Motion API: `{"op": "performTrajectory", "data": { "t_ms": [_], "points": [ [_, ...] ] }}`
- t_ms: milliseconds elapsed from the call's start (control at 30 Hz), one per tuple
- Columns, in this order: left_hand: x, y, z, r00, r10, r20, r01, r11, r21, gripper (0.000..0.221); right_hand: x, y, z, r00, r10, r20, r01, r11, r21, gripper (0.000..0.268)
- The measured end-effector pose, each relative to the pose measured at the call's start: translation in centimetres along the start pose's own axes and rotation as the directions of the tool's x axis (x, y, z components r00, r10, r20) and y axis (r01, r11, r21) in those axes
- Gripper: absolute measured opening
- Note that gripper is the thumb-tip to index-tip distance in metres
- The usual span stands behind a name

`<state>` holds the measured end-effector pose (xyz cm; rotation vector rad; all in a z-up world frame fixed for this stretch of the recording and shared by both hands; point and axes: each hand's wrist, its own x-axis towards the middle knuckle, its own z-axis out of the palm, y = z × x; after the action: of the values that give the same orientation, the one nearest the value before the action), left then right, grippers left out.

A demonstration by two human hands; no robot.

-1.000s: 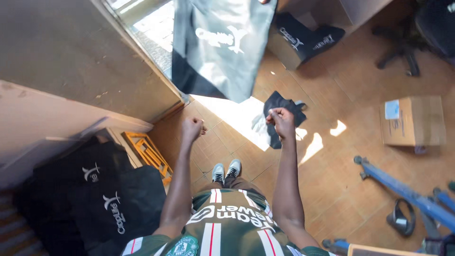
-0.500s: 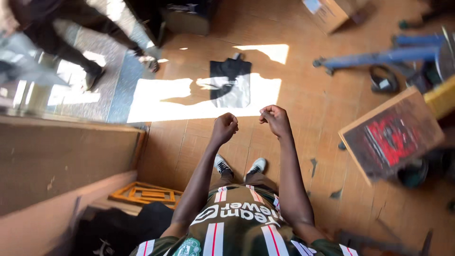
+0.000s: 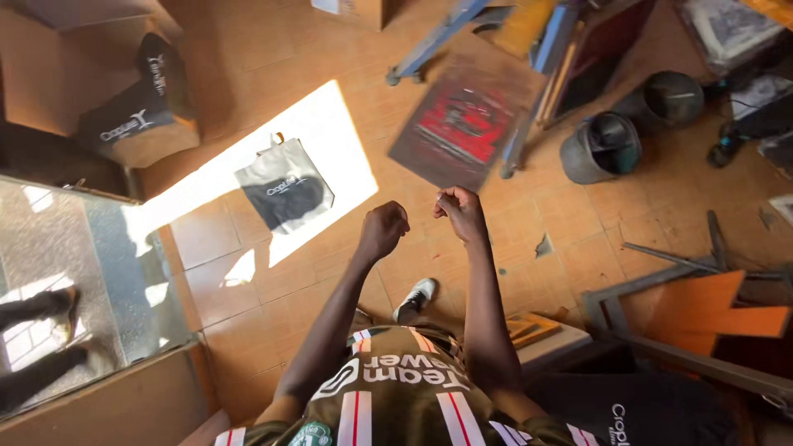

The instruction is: The person repeatedly places a black bag onto a printing plate, presses down on the bag by hand, and hands the bag to another person.

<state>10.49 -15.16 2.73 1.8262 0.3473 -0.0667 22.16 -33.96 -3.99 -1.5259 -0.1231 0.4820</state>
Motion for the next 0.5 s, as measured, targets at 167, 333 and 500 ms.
{"op": "performTrajectory", "data": {
  "t_ms": [167, 333, 500],
  "points": [
    [3.2, 1.5, 7.4, 0.983, 0.086, 0.165, -0.088, 0.996, 0.006, 0.011, -1.9, -1.6, -7.2, 0.991, -0.046, -0.126, 0.047, 0.999, 0.004, 0.014],
    [4.9, 2.9, 10.6, 0.944, 0.092, 0.317, -0.103, 0.994, 0.018, 0.013, -4.5, -1.1, -10.7, 0.957, -0.015, -0.288, 0.031, 0.998, 0.050, 0.012],
    [6.1, 3.5, 10.7, 0.911, 0.107, 0.398, -0.107, 0.994, -0.024, 0.011, -5.8, -0.1, -9.5, 0.921, 0.003, -0.391, 0.029, 0.997, 0.074, 0.013]
  ]
}}
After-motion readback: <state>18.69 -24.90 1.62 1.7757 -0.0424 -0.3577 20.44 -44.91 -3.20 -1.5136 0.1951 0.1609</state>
